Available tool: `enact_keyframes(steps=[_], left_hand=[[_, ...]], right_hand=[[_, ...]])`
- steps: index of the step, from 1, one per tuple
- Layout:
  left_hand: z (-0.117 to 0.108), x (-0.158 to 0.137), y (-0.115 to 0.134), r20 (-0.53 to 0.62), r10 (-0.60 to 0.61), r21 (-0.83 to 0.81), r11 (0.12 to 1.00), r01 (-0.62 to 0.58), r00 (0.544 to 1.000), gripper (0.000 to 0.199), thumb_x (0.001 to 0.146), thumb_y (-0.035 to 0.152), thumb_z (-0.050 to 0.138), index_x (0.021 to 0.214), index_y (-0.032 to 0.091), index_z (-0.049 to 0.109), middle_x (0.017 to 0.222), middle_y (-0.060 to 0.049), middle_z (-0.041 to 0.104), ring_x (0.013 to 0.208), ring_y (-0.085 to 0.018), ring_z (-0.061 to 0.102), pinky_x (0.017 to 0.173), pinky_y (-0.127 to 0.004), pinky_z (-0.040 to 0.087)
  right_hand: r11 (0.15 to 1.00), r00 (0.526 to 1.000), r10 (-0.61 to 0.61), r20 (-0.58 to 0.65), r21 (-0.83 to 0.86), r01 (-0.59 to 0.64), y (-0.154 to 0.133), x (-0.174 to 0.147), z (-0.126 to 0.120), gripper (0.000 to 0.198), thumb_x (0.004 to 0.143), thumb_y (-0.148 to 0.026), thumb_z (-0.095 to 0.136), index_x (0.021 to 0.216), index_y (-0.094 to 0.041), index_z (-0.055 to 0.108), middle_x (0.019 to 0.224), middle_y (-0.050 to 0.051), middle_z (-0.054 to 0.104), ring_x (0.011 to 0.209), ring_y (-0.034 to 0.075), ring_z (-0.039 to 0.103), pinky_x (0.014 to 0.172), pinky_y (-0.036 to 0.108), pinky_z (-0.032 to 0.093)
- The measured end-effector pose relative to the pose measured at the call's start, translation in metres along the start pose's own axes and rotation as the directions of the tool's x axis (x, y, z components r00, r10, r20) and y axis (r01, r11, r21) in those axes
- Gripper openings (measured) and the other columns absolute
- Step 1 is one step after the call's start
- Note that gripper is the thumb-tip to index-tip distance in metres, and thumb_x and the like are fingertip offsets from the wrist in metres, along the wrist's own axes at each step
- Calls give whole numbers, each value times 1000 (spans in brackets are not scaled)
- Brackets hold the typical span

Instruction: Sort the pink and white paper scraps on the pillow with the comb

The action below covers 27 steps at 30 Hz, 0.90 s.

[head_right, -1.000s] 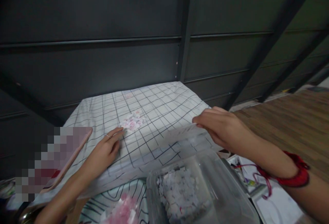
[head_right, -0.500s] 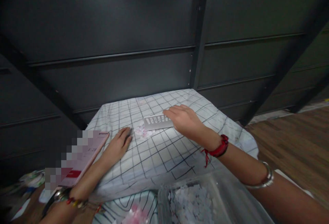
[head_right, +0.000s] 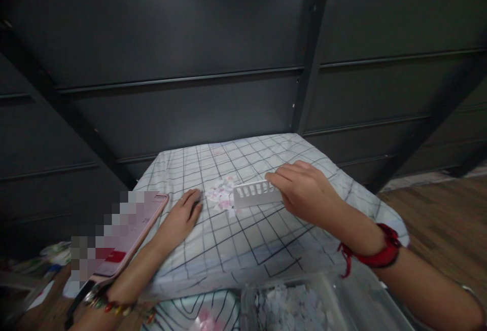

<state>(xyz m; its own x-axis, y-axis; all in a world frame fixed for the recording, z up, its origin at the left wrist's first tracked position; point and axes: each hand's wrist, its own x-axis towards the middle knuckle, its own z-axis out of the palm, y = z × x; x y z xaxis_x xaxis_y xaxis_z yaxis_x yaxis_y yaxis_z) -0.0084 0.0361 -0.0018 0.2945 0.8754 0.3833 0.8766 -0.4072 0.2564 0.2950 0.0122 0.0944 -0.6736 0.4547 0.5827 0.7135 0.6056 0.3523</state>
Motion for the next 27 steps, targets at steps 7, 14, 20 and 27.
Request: enact_keyframes(steps=[7, 14, 20, 27], left_hand=[[1, 0, -1, -39, 15, -10, 1000, -16, 999, 34, 90, 22, 38, 118, 10, 51, 123, -16, 54, 118, -26, 49, 100, -45, 40], [1, -1, -1, -27, 1, -25, 1000, -1, 1000, 35, 89, 22, 38, 118, 9, 52, 123, -17, 53, 118, -26, 48, 102, -44, 39], [0, -1, 0, -11, -6, -43, 999, 6, 1000, 35, 88, 20, 39, 118, 8, 52, 125, -18, 51, 118, -27, 48, 101, -44, 40], [-2, -1, 2, -8, 11, -38, 999, -12, 1000, 35, 88, 18, 39, 118, 7, 52, 124, -19, 52, 119, -27, 47, 102, -44, 39]], right_hand=[[1000, 1000, 16, -11, -21, -17, -1, 7, 7, 26, 76, -3, 40, 88, -15, 60, 75, 5, 65, 68, 17, 55, 64, 30, 38], [996, 997, -68, 21, 57, 67, -11, 19, 9, 28, 74, -1, 39, 82, -17, 60, 67, 3, 60, 63, 16, 48, 62, 30, 34], [988, 996, -84, 6, 130, 82, -20, 13, -10, 31, 74, 2, 35, 82, -16, 58, 62, 2, 53, 59, 16, 40, 61, 31, 31], [994, 994, -87, 71, 74, 82, -11, -2, -19, 28, 74, 1, 38, 84, -15, 59, 62, 3, 54, 59, 17, 43, 61, 31, 34]])
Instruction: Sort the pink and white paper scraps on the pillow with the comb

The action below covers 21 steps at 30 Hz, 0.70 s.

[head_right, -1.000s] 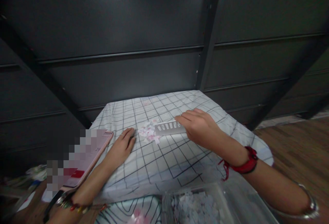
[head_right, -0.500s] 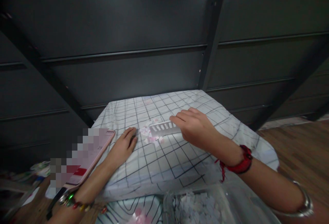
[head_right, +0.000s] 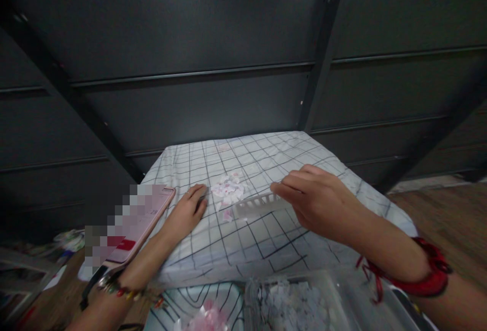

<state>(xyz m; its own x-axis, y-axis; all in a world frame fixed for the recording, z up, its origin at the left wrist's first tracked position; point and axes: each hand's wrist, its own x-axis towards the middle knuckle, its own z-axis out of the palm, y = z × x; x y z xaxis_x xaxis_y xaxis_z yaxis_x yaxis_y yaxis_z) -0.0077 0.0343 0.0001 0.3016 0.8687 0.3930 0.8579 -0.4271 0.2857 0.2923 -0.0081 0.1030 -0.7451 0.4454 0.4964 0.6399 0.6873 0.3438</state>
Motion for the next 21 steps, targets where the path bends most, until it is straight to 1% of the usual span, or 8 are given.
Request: enact_keyframes(steps=[5, 9, 12, 15, 18, 21], left_hand=[[1, 0, -1, -23, 2, -14, 1000, -3, 1000, 33, 87, 18, 40, 116, 11, 53, 123, -16, 53, 117, -25, 49, 100, -44, 41], [0, 0, -1, -2, -9, -10, 1000, 9, 1000, 34, 87, 19, 40, 116, 9, 53, 123, -17, 52, 118, -26, 48, 102, -44, 39], [0, 0, -1, 1, -15, 3, 1000, 15, 1000, 34, 87, 19, 39, 116, 9, 53, 124, -16, 52, 117, -26, 49, 101, -42, 40], [1, 0, -1, -13, -3, 18, 1000, 3, 1000, 34, 87, 20, 38, 116, 9, 54, 124, -16, 52, 118, -26, 48, 102, -43, 39], [0, 1, -1, -9, 21, 35, 999, -21, 1000, 34, 88, 20, 37, 115, 9, 55, 125, -16, 51, 120, -27, 46, 102, -44, 39], [-1, 1, 0, -8, 44, 48, 998, -44, 999, 34, 88, 19, 37, 115, 10, 55, 126, -15, 51, 121, -27, 46, 102, -44, 40]], right_hand=[[996, 998, 55, -33, -75, -57, 5, 0, -5, 28, 71, 0, 39, 80, -16, 60, 66, 5, 60, 59, 18, 47, 61, 33, 35], [990, 996, 86, -33, -106, -89, 5, -1, -3, 27, 72, -1, 40, 81, -15, 61, 68, 6, 62, 60, 19, 49, 60, 33, 37], [986, 994, 106, 6, -130, -104, 8, -9, -3, 25, 72, -2, 41, 82, -15, 61, 69, 6, 62, 62, 19, 51, 63, 33, 38], [991, 993, 103, 54, -88, -98, 12, -19, -5, 26, 73, -3, 41, 84, -16, 61, 69, 5, 62, 63, 19, 53, 65, 33, 39], [993, 994, 106, 21, -57, -105, 16, -25, -8, 26, 77, -5, 40, 88, -17, 60, 73, 6, 64, 66, 19, 54, 68, 33, 40], [986, 990, 136, -29, -91, -138, 19, -22, -3, 24, 79, -6, 41, 89, -15, 61, 76, 7, 65, 68, 19, 55, 68, 33, 40]])
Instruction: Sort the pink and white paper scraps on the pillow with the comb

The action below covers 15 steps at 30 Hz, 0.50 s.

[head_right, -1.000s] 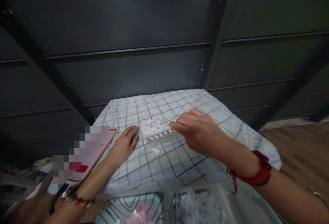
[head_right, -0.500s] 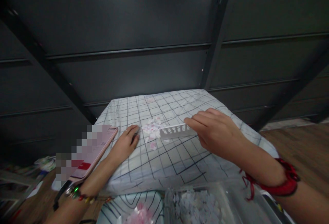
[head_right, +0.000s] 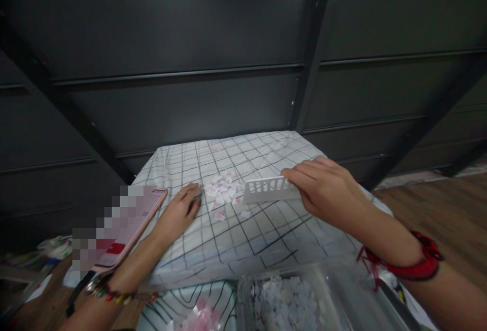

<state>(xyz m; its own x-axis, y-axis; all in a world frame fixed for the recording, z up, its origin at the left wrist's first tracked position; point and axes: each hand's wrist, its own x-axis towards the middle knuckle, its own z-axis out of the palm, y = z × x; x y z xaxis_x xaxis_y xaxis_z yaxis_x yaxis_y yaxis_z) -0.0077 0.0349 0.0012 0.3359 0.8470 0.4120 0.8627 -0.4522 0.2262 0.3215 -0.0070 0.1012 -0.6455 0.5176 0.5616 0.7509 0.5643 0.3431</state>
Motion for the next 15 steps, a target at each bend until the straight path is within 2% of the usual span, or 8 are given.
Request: enact_keyframes(steps=[4, 7, 15], left_hand=[[-3, 0, 1, -5, 6, -3, 1000, -6, 1000, 34, 87, 17, 37, 115, 10, 56, 126, -15, 52, 121, -26, 46, 102, -44, 40], [-3, 0, 1, 1, 0, -10, 1000, 0, 1000, 34, 87, 17, 36, 114, 9, 56, 126, -16, 52, 120, -26, 47, 101, -43, 41], [-1, 0, 0, 4, 5, -4, 1000, -5, 1000, 33, 87, 16, 39, 114, 9, 56, 125, -16, 53, 117, -26, 50, 100, -42, 42]], right_hand=[[999, 999, 3, -47, -44, -5, 0, 12, 17, 25, 78, -5, 40, 88, -15, 61, 75, 6, 66, 68, 18, 56, 65, 32, 39], [999, 999, -30, -29, -28, 29, -3, 16, 23, 26, 78, -4, 39, 84, -16, 61, 73, 5, 65, 66, 17, 55, 64, 31, 39], [1000, 1000, -25, -7, -7, 25, -17, 12, 0, 24, 73, -3, 40, 78, -15, 61, 62, 4, 60, 60, 18, 51, 62, 32, 36]])
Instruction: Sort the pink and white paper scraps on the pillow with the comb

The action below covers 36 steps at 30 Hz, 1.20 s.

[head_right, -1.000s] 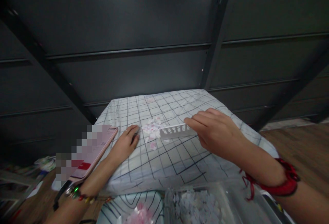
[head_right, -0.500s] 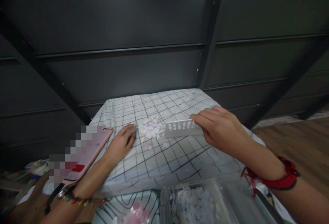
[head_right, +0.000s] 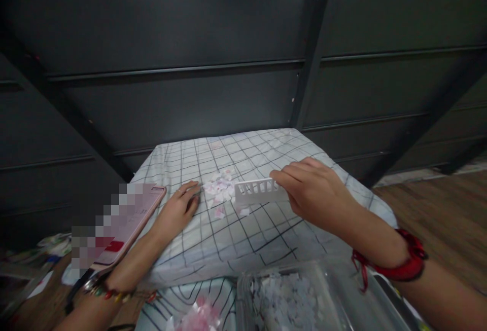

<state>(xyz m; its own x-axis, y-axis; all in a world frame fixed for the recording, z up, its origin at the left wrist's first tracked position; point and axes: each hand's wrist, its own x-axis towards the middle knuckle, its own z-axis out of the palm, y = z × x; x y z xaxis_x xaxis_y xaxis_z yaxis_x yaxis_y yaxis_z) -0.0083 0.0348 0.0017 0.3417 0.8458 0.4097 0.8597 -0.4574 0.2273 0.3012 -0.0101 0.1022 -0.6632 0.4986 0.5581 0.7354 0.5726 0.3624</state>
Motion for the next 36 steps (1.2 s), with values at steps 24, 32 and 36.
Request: enact_keyframes(steps=[24, 32, 36], left_hand=[[0, 0, 1, -7, 29, 8, 1000, -29, 1000, 32, 85, 14, 40, 111, 9, 58, 121, -14, 55, 114, -24, 53, 99, -41, 44], [-2, 0, 1, -41, 38, -17, 999, -39, 998, 31, 85, 13, 40, 111, 11, 58, 121, -13, 55, 113, -24, 53, 98, -41, 44], [-2, 0, 1, -38, 36, -33, 999, -38, 999, 32, 85, 12, 39, 111, 12, 58, 122, -13, 55, 112, -24, 53, 97, -43, 45]], right_hand=[[998, 999, -34, -17, 51, 34, -10, -23, -36, 35, 69, -7, 38, 89, -29, 56, 64, 3, 59, 56, 22, 51, 55, 40, 41], [995, 995, -95, -8, -1, 95, 6, 9, 12, 33, 72, 2, 37, 87, -16, 60, 73, 3, 65, 67, 16, 55, 65, 30, 39], [985, 990, -137, -26, 104, 139, 15, 5, 17, 32, 73, 2, 37, 86, -18, 59, 73, 2, 64, 68, 15, 55, 69, 29, 40]])
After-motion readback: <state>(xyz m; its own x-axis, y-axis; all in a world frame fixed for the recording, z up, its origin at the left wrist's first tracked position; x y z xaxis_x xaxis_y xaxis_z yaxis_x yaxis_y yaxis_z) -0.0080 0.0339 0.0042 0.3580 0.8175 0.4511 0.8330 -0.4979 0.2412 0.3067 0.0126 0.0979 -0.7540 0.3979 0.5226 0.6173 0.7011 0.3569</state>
